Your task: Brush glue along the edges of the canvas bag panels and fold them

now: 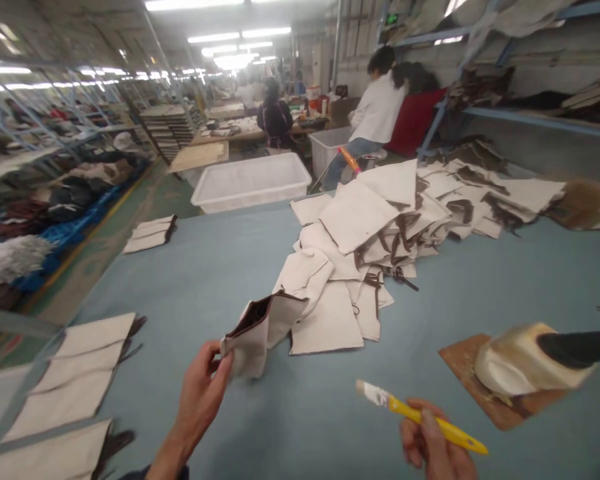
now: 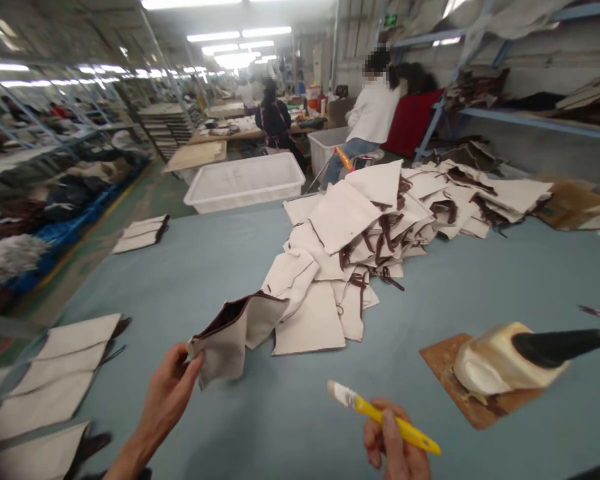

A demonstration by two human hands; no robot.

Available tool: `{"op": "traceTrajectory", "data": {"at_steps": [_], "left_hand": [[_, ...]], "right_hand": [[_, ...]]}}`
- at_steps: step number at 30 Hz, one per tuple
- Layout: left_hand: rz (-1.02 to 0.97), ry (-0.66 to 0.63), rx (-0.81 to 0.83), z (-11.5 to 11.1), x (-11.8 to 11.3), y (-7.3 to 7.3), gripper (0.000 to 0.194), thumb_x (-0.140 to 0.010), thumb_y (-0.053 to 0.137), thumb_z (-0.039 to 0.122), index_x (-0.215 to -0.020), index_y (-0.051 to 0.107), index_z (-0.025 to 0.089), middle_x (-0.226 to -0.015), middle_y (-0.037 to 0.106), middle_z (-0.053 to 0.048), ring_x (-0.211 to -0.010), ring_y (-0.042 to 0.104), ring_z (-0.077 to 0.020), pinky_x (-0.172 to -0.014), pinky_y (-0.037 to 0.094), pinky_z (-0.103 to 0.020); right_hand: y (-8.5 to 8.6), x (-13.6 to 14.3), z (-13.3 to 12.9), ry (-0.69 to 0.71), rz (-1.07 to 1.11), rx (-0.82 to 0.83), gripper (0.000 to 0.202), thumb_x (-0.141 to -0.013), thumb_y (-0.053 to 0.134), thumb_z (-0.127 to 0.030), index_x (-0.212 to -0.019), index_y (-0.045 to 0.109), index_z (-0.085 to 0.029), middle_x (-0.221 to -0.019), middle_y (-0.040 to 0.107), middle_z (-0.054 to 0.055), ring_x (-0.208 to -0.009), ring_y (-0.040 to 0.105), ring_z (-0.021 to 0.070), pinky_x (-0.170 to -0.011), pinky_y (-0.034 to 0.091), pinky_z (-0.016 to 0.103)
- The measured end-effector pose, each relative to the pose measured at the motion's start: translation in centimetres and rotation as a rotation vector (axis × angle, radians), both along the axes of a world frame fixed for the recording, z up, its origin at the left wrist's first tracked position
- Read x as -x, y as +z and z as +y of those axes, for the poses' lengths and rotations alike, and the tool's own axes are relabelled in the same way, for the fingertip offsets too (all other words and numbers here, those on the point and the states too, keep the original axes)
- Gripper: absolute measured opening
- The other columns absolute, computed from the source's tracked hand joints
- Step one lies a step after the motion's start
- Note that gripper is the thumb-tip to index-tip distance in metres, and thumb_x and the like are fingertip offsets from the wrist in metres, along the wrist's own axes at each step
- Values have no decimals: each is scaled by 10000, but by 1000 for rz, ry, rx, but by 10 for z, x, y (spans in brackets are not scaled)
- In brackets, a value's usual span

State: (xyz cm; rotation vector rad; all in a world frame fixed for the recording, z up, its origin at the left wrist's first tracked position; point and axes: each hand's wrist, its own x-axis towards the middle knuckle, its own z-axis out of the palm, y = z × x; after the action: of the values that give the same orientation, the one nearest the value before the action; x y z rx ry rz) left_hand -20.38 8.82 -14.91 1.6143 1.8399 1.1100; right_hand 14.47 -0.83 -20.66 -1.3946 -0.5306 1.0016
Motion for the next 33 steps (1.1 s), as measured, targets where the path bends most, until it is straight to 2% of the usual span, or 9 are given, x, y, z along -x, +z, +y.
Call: {"op": "traceTrajectory", "data": {"at_steps": [2, 4, 8, 12, 15, 19, 23, 28, 33], "left_hand": [[-208, 159, 62, -47, 7, -16, 361, -794, 685, 556, -947, 634, 234, -857, 700, -22, -812, 691, -246, -754, 607, -340], [-433, 309, 166, -90, 12, -42, 482, -711, 754, 591, -1006, 650, 225, -924, 730, -40, -864, 712, -277, -772, 635, -383], [-704, 585, 334, -164, 29, -99, 551, -663, 793, 593, -998, 670, 172, -940, 741, -85, -909, 731, -316, -690, 660, -408], [-797, 771, 397, -206, 49, -136, 409, -672, 806, 477, -883, 659, 159, -817, 736, -84, -821, 745, -277, -626, 633, -345], [-867, 787, 468, -220, 56, -151, 370, -694, 801, 459, -853, 655, 159, -833, 749, -106, -749, 744, -251, -558, 597, -318], [-874, 765, 634, -244, 61, -157, 507, -674, 797, 613, -839, 655, 156, -760, 749, -120, -626, 716, -248, -480, 532, -310], [-498, 851, 557, -259, 83, -147, 559, -771, 598, 717, -877, 628, 169, -829, 752, -144, -745, 733, -306, -613, 581, -406], [-336, 810, 415, -221, 122, -134, 479, -739, 668, 539, -1049, 603, 180, -1134, 737, -172, -1128, 685, -362, -883, 564, -428], [-429, 648, 481, -179, 122, -127, 292, -747, 726, 418, -920, 653, 194, -946, 782, -150, -1005, 726, -367, -761, 562, -404]], "right_hand": [[16, 23, 3, 98, -97, -79, 528, -925, 582, -685, -1087, 622, -184, -597, 592, -29, -472, 463, 133, -487, 425, 273], [27, 45, 2, 209, -148, -127, 502, -959, 551, -654, -1136, 620, -190, -627, 622, -20, -491, 484, 139, -523, 448, 282], [30, 77, -6, 385, -173, -120, 460, -983, 527, -625, -1128, 621, -198, -643, 628, -15, -523, 507, 150, -542, 459, 286], [24, 94, -16, 456, -174, -68, 479, -969, 540, -639, -1108, 626, -188, -627, 615, -17, -516, 499, 151, -537, 449, 289], [22, 103, -22, 476, -180, -32, 502, -957, 547, -661, -1096, 623, -186, -619, 606, -24, -509, 495, 147, -540, 442, 289], [25, 109, -29, 497, -211, -8, 524, -948, 538, -689, -1098, 615, -193, -628, 606, -28, -516, 492, 148, -552, 445, 294], [25, 108, -34, 473, -229, -7, 548, -928, 559, -706, -1106, 610, -190, -626, 606, -28, -511, 485, 150, -543, 438, 302], [22, 106, -38, 446, -246, 31, 611, -881, 579, -765, -1067, 613, -185, -620, 611, -22, -512, 487, 152, -526, 438, 302], [24, 105, -41, 455, -255, 31, 595, -902, 569, -745, -1089, 616, -182, -614, 613, -27, -515, 486, 139, -533, 447, 280]]}}
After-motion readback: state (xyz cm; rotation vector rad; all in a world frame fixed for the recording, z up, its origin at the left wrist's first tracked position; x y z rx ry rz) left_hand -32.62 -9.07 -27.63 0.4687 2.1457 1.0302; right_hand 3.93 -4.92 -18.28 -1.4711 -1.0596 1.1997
